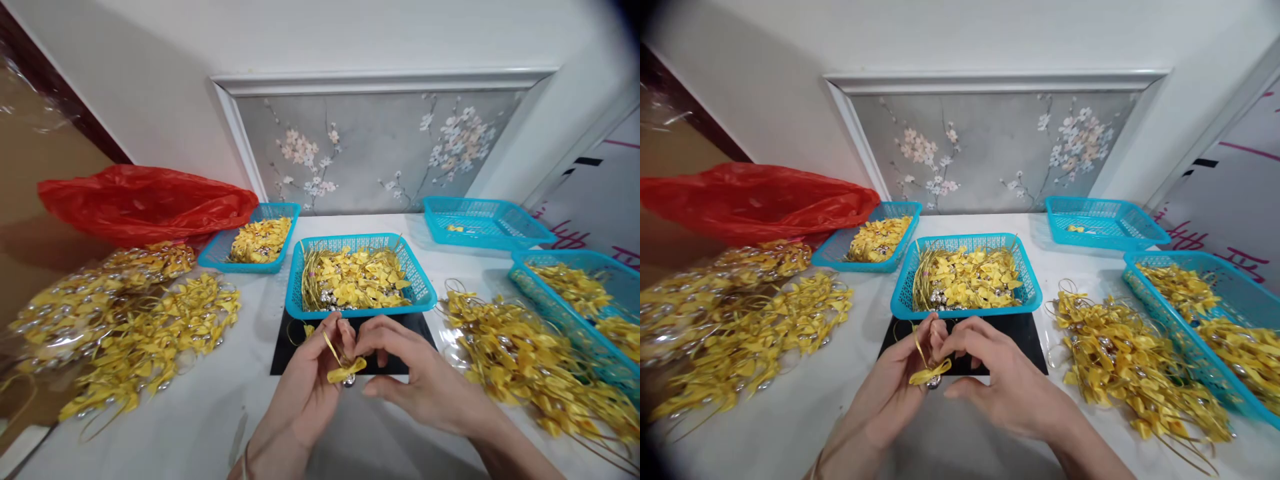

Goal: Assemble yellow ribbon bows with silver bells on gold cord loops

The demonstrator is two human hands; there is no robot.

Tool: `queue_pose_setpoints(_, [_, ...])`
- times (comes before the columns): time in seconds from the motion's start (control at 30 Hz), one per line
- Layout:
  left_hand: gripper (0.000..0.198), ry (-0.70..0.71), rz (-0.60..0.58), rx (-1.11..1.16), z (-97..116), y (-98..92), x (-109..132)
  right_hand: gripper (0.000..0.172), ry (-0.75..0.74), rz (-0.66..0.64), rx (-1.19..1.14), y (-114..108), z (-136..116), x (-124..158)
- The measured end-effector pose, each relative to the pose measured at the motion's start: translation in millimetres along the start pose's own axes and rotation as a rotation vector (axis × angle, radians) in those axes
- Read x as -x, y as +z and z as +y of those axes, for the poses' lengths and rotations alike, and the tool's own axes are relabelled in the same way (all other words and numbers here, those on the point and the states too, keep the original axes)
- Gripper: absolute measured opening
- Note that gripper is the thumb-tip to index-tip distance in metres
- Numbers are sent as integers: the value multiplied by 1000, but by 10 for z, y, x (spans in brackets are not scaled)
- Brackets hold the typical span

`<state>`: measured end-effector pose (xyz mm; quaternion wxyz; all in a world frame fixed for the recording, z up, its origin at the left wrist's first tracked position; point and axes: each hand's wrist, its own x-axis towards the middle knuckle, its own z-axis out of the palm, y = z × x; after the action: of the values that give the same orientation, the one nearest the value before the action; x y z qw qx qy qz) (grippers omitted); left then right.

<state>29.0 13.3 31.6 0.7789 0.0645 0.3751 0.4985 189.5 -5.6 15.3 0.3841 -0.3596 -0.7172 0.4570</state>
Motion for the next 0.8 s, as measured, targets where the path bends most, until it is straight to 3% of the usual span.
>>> queue_pose_setpoints(0.17, [21,-28,29,0,-15,-8,-32,11,-99,84,4,44,45,-39])
queue_pose_setpoints(0.3, [22,28,25,-97,-21,-47,-38,18,33,178,-192,43,85,-62])
queue_pose_setpoints(0.37, [23,103,16,-188,-6,-81,-48,24,141,211,-329,26,91,-75])
queue_pose_setpoints(0.47, [7,317,8,-386,19,-135,-70,30,224,253,-451,2,90,-107])
queue_pose_setpoints(0.53, [14,406,-35,-501,22,-158,-80,33,235,282,-490,-3,90,-129])
queue_pose_setpoints(0.63, [26,369,-116,-627,-2,-160,-76,34,236,301,-501,4,95,-148])
queue_pose_setpoints(0.8, [25,284,-109,-668,-44,-138,-62,35,230,302,-552,20,127,-148])
